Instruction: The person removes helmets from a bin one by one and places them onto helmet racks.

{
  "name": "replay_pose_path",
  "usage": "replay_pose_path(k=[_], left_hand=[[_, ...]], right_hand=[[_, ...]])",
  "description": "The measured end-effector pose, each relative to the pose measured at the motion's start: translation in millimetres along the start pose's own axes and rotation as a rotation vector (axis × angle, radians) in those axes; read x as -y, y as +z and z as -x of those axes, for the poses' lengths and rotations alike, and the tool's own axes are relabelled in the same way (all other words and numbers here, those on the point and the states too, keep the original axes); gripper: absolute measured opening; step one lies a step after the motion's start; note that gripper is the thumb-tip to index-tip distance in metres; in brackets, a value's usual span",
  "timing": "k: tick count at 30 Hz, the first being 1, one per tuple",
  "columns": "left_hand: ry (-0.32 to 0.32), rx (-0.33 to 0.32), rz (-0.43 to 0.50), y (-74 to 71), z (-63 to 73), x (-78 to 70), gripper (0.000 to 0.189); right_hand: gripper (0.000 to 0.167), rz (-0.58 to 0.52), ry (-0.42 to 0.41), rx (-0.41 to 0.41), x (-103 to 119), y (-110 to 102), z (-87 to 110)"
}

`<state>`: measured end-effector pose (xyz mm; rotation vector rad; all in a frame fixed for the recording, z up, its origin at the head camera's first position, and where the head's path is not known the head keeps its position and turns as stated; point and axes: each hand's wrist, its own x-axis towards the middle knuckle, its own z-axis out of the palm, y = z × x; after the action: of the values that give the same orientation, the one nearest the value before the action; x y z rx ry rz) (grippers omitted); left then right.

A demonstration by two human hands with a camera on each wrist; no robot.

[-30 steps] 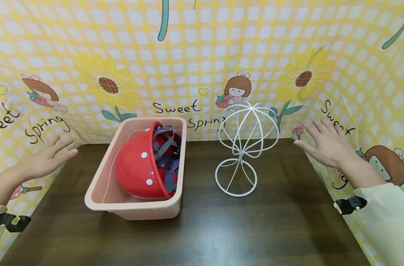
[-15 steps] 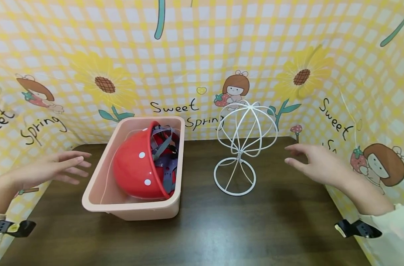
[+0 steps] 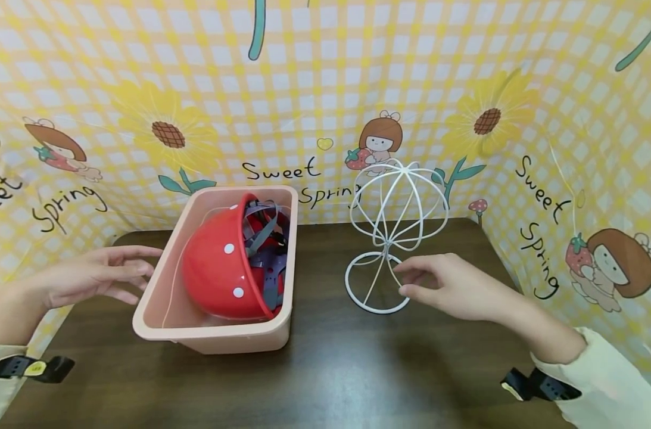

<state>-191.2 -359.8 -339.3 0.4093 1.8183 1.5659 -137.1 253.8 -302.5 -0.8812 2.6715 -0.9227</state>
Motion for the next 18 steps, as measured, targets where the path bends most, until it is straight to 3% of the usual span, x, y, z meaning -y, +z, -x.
replay_pose_path(k=[3, 11, 18], left_hand=[[0.006, 0.012, 0.024, 0.2, -0.9, 0.4, 0.04], [-0.036, -0.046, 0.001, 7.8, -5.8, 4.6, 0.048], [-0.018, -0.036, 0.021, 10.8, -7.1, 11.4, 0.048]], right_hand=[[0.027, -0.046, -0.019, 0.024, 11.3, 7.6, -11.0], [0.029, -0.134, -0.058, 0.033, 31.2, 33.3, -42.4], [0.033, -0.217, -0.059, 0.032, 49.7, 47.2, -63.0]])
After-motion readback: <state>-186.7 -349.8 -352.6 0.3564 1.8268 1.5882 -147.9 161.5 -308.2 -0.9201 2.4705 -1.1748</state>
